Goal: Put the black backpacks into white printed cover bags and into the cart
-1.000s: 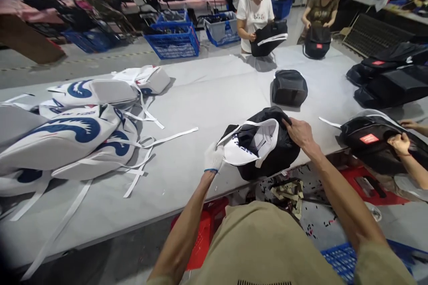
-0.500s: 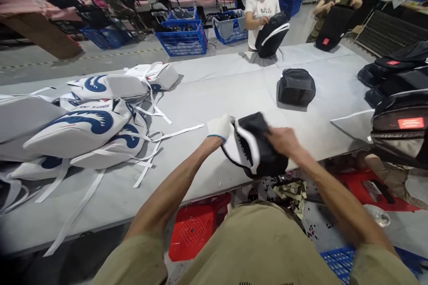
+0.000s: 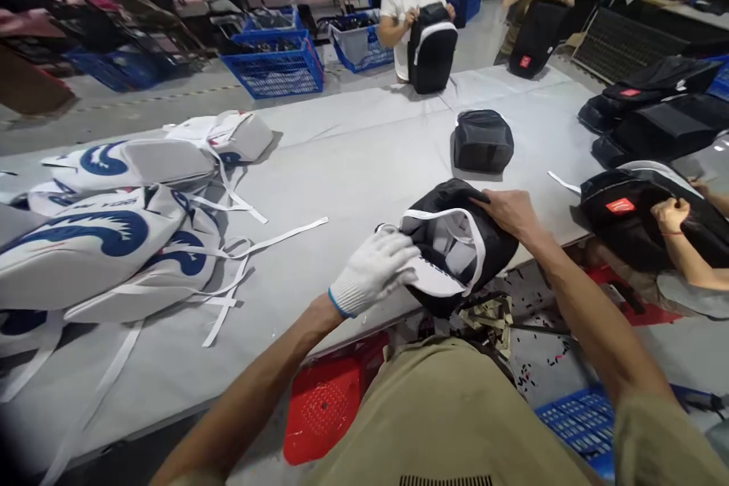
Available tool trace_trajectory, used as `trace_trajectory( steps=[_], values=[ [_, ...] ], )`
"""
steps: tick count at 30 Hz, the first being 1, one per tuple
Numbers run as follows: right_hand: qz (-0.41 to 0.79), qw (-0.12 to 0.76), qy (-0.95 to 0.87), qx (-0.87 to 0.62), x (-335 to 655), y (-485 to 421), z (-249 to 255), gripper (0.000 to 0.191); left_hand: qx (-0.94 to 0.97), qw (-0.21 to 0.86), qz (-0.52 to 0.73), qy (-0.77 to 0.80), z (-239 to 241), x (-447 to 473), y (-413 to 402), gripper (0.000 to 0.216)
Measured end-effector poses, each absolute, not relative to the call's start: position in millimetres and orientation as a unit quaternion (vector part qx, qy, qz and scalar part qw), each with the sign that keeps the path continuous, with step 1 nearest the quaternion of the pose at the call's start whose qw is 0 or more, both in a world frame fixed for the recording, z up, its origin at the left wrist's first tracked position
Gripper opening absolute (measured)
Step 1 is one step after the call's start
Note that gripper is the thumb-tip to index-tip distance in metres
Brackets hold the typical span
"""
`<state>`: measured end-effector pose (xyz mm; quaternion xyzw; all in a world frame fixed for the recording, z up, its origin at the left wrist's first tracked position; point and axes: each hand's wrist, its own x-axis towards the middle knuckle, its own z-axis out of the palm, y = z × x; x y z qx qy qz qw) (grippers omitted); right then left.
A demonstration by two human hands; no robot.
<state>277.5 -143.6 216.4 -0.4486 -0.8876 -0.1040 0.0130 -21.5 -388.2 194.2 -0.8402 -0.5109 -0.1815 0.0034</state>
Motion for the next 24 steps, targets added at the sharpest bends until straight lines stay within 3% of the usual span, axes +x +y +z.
trace_trajectory(
  steps=[2,5,8,11,17,21,24],
  values=[
    [-0.081,0.045,-0.895,-0.436,262.3,-146.7,229.8,0.061,-0.908,-0.006,-0.132,-0.398,202.4,-12.8,-382.6,0.047],
    [0.022,0.125,-0.912,-0.390,241.0,-163.0,245.2,0.062,-0.895,0.030,-0.038,-0.443,202.4,1.5,-364.2,0.031],
    [0.105,0.108,-0.942,-0.301,225.2,-192.6,242.6,0.100,-0.871,0.039,-0.018,-0.489,194.3,19.9,-347.6,0.028],
    [0.060,0.075,-0.954,-0.285,220.1,-221.9,220.4,0.124,-0.863,0.003,-0.051,-0.503,183.0,45.3,-346.8,0.026],
    [-0.043,0.143,-0.943,-0.299,229.5,-252.2,180.5,0.114,-0.860,-0.133,-0.072,-0.487,172.0,92.4,-378.3,0.027],
    [-0.047,0.121,-0.964,-0.230,243.9,-252.5,177.6,0.125,-0.865,-0.212,-0.046,-0.453,157.2,110.5,-394.4,0.026],
    [-0.065,0.128,-0.964,-0.223,254.2,-243.0,174.5,0.112,-0.830,-0.287,-0.042,-0.476,132.7,120.1,-403.3,0.026]
  ],
)
